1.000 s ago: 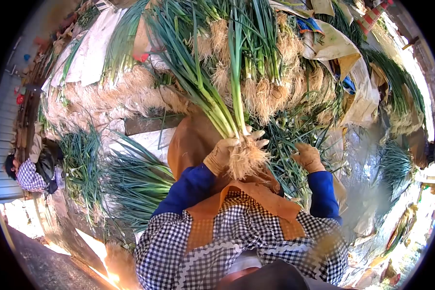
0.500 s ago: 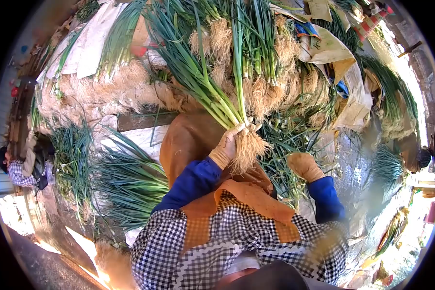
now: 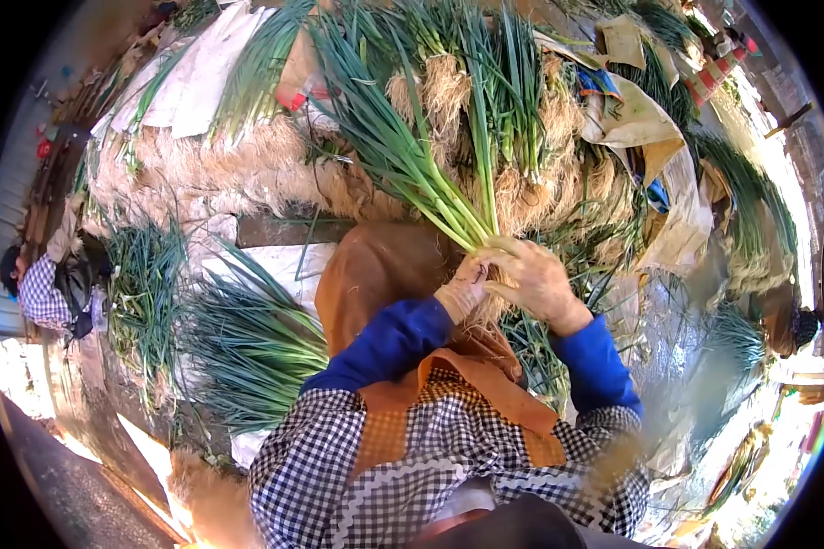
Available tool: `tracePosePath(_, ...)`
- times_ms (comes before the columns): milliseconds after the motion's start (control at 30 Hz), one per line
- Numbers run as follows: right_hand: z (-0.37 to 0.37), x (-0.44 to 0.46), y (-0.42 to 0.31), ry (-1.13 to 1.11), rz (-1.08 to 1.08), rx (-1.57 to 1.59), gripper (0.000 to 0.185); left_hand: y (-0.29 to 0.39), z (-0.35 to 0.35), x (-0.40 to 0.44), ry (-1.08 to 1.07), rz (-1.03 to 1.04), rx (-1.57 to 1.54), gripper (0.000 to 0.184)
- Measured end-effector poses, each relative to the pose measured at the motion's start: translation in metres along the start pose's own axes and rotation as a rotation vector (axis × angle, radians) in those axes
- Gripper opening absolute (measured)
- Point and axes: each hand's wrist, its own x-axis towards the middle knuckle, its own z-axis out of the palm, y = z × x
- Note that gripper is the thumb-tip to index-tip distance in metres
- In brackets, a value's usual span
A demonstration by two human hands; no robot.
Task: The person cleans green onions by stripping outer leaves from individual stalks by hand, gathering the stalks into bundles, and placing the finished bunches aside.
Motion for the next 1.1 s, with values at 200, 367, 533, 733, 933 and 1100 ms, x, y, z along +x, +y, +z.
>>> tracePosePath(200, 0.038, -0.013, 0.051, 0.06, -0.013, 0.547, 0.008, 0.035, 0.004, -0.008, 0.055, -0.236, 0.276, 0.033)
tracePosePath(367, -0.027, -0.131, 0.095, 0.338, 0.633, 0.981, 0.004, 0.055, 0.023, -0.007, 0.138, -0.364, -0.274, 0.043)
tracePosePath(533, -0.046, -0.082, 0.028, 0.439, 0.607, 0.273, 0.036, 0.063, 0.043, -0.005, 0.021, -0.243, -0.094, 0.038)
tracePosePath(733, 0.079, -0.097, 0.033, -0.594, 0.208, -0.193, 0.019, 0.106, 0.09, 0.0, -0.037, -0.006, -0.059, 0.036)
tracePosePath(933, 0.023, -0.05, 0.041, 0.211, 0.482, 0.968, 0.039, 0.103, 0.005, 0.009, -0.296, -0.05, -0.235, 0.05)
tracePosePath(1100, 0.037, -0.03, -0.009, -0.081, 0.522, 1.647, 0.039, 0.114, 0.099, -0.016, -0.189, 0.001, -0.115, 0.062)
